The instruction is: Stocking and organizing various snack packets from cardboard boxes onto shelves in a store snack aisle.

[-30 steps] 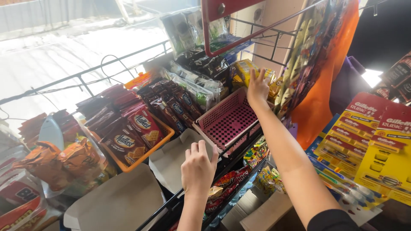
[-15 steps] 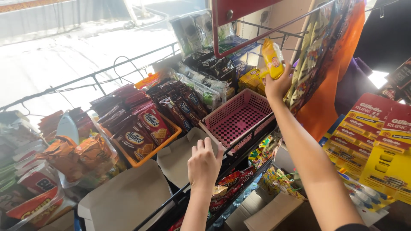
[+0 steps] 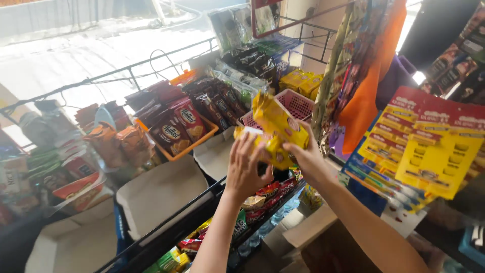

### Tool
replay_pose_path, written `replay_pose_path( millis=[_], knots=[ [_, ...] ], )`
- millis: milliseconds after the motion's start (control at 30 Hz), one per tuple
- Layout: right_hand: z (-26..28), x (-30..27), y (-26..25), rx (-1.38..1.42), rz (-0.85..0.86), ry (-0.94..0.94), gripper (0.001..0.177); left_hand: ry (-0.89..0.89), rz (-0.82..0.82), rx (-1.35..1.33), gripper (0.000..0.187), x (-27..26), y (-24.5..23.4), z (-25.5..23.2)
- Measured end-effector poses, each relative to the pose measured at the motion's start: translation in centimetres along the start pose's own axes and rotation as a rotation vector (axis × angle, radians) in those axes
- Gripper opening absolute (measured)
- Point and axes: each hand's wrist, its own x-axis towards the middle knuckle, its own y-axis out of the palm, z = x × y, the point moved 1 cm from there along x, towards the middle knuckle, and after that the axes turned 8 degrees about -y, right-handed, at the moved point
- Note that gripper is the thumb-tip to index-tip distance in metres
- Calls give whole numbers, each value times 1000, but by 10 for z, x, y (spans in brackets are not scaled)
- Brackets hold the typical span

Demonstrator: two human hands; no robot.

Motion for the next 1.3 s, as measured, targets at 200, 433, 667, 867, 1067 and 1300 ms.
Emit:
replay_pose_path(
  millis=[200,433,667,867,1067,1300],
  knots=[
    [21,-108,-12,-101,39,182,75,156,232,-9,67,-48,-68,-59],
    [34,-216,7,105,-58,337,65,132,330,-162,79,-96,-140,-102],
    [-13,-336,-18,-36,-151,634,59,-538,537,-502,82,-234,-195,-116],
    [-54,-407,-40,-413,-140,762,45,-1290,478,-761,85,-370,-236,-98],
    [-47,-413,21,-453,-59,766,44,-1816,-23,-1143,65,-518,-274,-77],
    [-81,-408,99,-739,510,628,53,-2137,-526,-984,50,-557,-338,-90]
  ],
)
